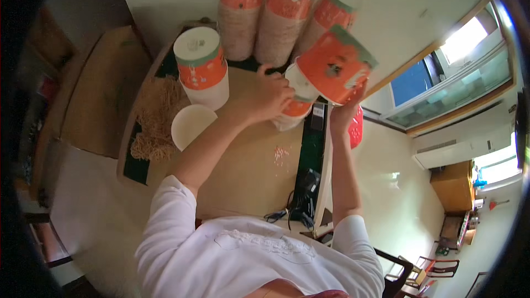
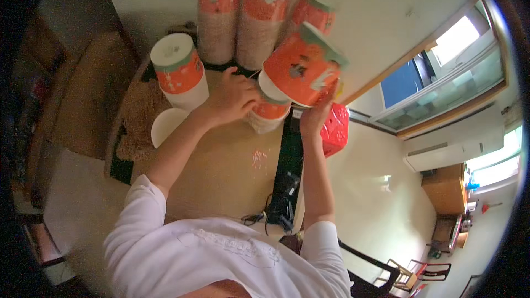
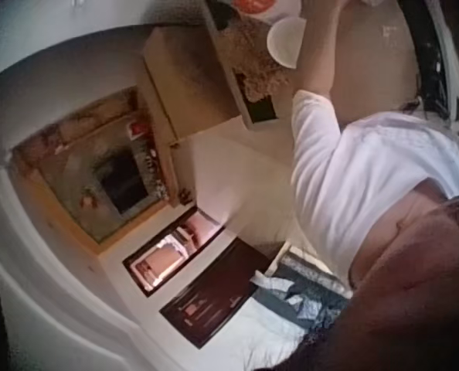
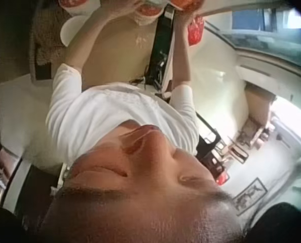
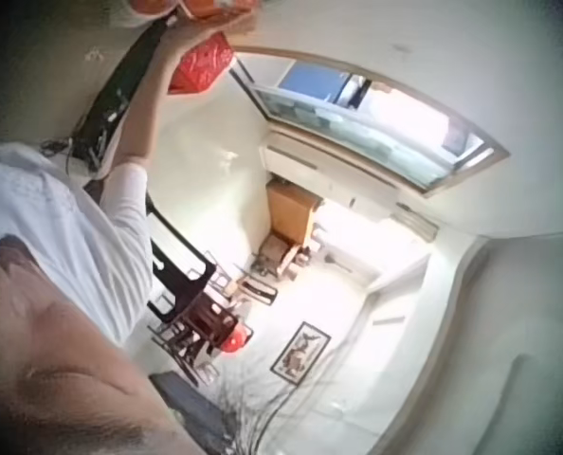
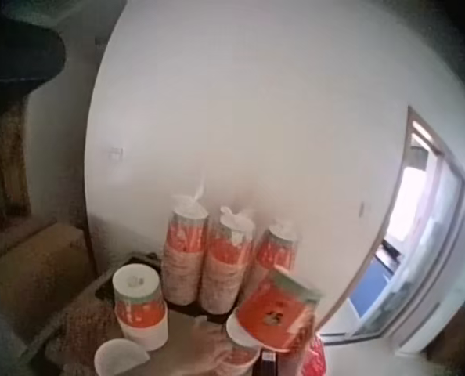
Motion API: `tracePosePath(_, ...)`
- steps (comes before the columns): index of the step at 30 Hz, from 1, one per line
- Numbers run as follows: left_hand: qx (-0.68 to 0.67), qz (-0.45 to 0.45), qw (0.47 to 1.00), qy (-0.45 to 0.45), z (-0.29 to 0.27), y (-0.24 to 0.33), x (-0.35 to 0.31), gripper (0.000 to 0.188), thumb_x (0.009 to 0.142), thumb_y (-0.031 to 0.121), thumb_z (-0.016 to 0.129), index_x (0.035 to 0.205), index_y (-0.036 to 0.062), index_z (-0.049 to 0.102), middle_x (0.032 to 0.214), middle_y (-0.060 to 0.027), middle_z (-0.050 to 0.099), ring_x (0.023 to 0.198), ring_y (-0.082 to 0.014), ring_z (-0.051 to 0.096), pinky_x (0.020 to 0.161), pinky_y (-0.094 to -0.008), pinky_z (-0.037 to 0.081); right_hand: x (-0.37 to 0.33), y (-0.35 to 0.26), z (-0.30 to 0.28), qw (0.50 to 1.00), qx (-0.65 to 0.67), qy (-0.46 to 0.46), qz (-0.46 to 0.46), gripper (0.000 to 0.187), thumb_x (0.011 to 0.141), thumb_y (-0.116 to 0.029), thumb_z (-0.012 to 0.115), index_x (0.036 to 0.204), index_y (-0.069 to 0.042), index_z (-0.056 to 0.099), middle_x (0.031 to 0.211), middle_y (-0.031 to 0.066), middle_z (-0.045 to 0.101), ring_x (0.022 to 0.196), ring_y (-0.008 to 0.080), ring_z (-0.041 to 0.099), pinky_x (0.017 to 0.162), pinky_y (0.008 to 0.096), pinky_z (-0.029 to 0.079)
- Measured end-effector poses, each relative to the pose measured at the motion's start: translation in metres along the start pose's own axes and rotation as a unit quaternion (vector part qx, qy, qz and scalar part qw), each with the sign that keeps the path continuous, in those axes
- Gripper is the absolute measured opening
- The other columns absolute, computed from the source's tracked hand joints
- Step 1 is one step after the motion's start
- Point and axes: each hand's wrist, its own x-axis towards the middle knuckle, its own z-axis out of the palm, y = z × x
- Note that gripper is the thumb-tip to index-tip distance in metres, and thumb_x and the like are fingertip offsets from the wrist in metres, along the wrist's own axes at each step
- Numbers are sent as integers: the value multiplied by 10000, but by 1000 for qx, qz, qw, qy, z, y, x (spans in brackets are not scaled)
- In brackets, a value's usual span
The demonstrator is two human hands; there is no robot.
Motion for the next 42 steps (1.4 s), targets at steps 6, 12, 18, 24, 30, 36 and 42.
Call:
tracePosePath(6,39,-109,992,-50,88,-84,8,76,787,191,610,821,130,640,873,-41,586,978,-249,557,971,-563,329,-12,79,-2,903,-414,-52,-99,734,772,87,521,1426,-66,223,1392,220,304,1275,380,336,1032,423,331)
tracePosePath(12,20,-144,975,-169,138,-113,-4,238,786,209,581,1000,141,658,1137,-89,584,1143,-275,495,985,-530,339,-61,69,-28,870,-476,-108,-69,674,755,123,471,1385,-61,318,1392,226,317,1277,382,338,1032,444,334)
tracePosePath(18,37,-171,970,-167,175,-107,-24,340,808,162,549,1135,79,587,1253,-145,497,1188,-342,439,986,-541,337,25,17,17,855,-482,-128,-142,332,877,-54,482,1189,-88,589,1323,151,474,1239,347,415,1039,475,293)
tracePosePath(24,-36,-242,952,-184,102,-54,-53,314,802,134,595,1098,30,573,1187,-180,515,1135,-346,468,955,-465,400,-12,35,10,798,-518,-283,-122,376,815,-53,583,1173,-166,604,1225,73,572,1174,265,502,1026,505,296)
tracePosePath(30,33,-383,923,-21,48,0,-144,311,760,89,657,1052,28,567,1065,-184,562,1035,-357,525,875,-454,440,-24,44,5,788,-532,-291,-105,466,814,1,537,1247,-170,544,1316,72,504,1238,269,442,1031,504,295)
tracePosePath(36,63,-398,915,-26,73,40,-246,161,826,133,482,818,26,602,758,-164,612,728,-349,588,640,-463,478,-78,13,46,874,-403,-262,-77,436,853,-28,519,1284,-82,477,1209,171,523,1118,339,494,950,432,385)
tracePosePath(42,-42,-294,951,-85,70,113,-263,112,784,98,552,848,47,627,862,-125,617,830,-288,588,718,-402,492,-185,20,60,791,-411,-407,202,564,851,-205,580,1361,-149,345,822,166,609,674,333,601,585,446,479)
